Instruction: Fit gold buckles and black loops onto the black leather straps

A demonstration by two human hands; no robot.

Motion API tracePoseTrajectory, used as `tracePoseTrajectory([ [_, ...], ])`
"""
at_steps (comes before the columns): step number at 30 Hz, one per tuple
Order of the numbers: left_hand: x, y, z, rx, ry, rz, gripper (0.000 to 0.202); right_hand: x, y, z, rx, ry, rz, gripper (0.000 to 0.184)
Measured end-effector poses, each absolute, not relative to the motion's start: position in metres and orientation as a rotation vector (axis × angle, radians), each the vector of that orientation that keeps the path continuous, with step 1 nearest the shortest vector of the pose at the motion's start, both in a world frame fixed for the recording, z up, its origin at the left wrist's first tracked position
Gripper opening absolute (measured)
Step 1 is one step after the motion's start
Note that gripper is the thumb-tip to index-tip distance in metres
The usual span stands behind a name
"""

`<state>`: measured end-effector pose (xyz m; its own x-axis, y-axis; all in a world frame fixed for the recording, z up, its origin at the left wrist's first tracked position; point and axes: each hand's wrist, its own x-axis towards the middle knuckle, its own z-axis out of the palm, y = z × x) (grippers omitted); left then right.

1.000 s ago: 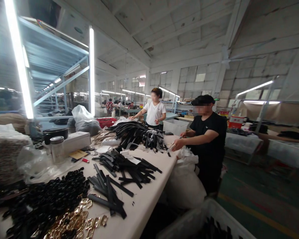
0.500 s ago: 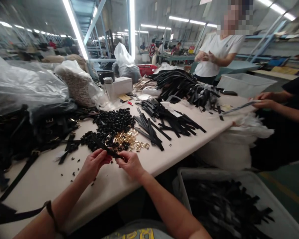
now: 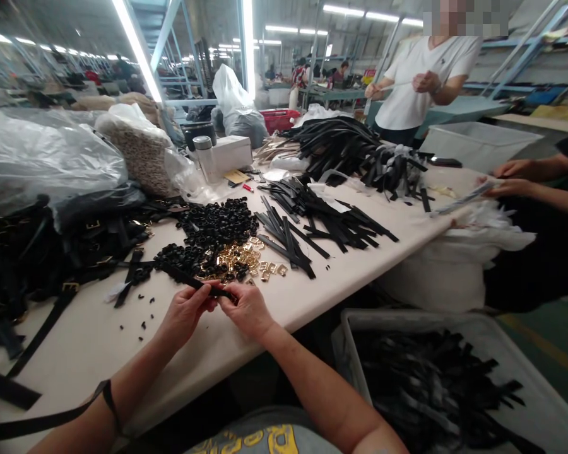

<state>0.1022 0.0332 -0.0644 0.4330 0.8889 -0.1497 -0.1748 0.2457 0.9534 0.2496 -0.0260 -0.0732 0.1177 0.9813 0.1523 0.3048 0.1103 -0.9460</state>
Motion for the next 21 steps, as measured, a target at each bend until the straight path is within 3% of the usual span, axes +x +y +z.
tracePoseTrajectory([
  [4,0.103,0.031,-0.063,1.04,0.808,0.804,0.04,0.243,-0.024,-0.072,-1.317,-1.311,0.933,0.034],
  [10,0.104,0.032,-0.057,1.037,0.759,0.704,0.049,0.239,-0.02,-0.068,-1.317,-1.216,1.041,0.026],
  [17,0.104,0.03,-0.056,1.177,0.759,0.622,0.055,0.247,-0.03,-0.065,-1.244,-1.131,1.161,0.03],
  [21,0.109,0.036,-0.063,1.216,0.778,0.768,0.044,0.262,-0.028,-0.072,-1.328,-1.278,1.098,0.031],
])
